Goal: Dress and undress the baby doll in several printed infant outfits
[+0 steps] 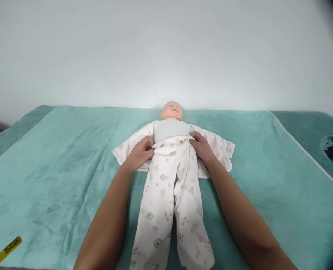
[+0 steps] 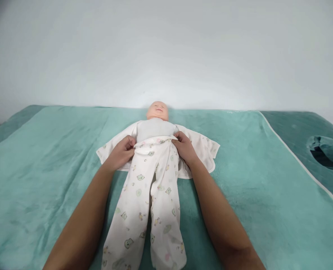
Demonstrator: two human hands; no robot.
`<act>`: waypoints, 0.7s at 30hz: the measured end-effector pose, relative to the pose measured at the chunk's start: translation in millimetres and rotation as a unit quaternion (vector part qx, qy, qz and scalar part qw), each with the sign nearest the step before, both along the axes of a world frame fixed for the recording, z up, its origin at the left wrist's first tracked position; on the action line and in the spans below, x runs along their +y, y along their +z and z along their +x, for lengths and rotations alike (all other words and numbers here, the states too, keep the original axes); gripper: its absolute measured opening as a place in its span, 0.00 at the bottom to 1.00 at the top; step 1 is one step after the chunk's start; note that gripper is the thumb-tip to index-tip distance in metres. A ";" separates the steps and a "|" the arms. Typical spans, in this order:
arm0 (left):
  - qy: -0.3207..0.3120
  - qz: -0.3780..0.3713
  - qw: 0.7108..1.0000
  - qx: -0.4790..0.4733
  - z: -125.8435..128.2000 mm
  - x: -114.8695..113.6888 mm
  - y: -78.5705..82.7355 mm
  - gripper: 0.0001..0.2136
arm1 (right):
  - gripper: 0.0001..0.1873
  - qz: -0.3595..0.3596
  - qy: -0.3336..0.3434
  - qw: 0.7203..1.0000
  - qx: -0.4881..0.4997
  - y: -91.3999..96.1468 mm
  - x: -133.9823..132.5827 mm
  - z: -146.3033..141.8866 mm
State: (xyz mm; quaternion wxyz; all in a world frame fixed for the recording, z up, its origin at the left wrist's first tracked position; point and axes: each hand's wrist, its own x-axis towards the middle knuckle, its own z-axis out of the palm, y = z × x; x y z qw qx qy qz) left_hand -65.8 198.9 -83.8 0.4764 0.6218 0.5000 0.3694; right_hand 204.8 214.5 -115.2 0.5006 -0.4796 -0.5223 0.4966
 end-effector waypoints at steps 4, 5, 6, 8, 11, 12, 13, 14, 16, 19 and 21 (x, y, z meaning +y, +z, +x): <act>0.041 -0.002 0.996 -0.078 6.7 0.7 -2.4 0.10 | 0.12 -0.023 -0.002 1.000 0.020 2.5 -0.5 -0.8; 0.049 -0.013 0.993 -0.105 8.2 0.9 -2.2 0.10 | 0.13 -0.029 -0.009 0.999 0.011 4.6 -1.4 -1.5; 0.056 -0.031 0.990 -0.130 9.5 0.9 -1.6 0.10 | 0.13 -0.035 -0.019 0.999 -0.005 7.1 -2.5 -2.3; 0.064 -0.079 0.981 -0.165 11.0 0.2 1.0 0.10 | 0.15 -0.041 -0.034 0.998 -0.038 12.2 -5.2 -4.1; 0.043 -0.161 0.973 -0.159 10.3 -3.3 7.2 0.10 | 0.18 -0.073 0.007 0.997 -0.015 18.0 -10.0 -7.1; 0.029 -0.183 0.972 -0.143 9.4 -4.8 9.3 0.10 | 0.19 -0.093 0.038 0.995 0.015 19.2 -11.6 -8.0; 0.014 -0.202 0.972 -0.122 8.3 -6.5 11.3 0.10 | 0.19 -0.115 0.070 0.990 0.049 20.1 -13.1 -8.8; 0.002 -0.216 0.971 -0.099 7.1 -8.0 13.2 0.10 | 0.19 -0.134 0.096 0.983 0.080 21.0 -14.4 -9.5; -0.015 -0.229 0.972 -0.055 4.3 -10.8 16.7 0.11 | 0.19 -0.155 0.125 0.971 0.131 22.9 -16.4 -10.9; -0.039 -0.232 0.972 -0.010 -0.7 -13.2 21.0 0.15 | 0.18 -0.155 0.126 0.964 0.175 26.6 -17.4 -12.9; -0.054 -0.225 0.973 0.004 -4.5 -13.3 20.9 0.16 | 0.18 -0.156 0.129 0.961 0.189 27.5 -16.4 -13.8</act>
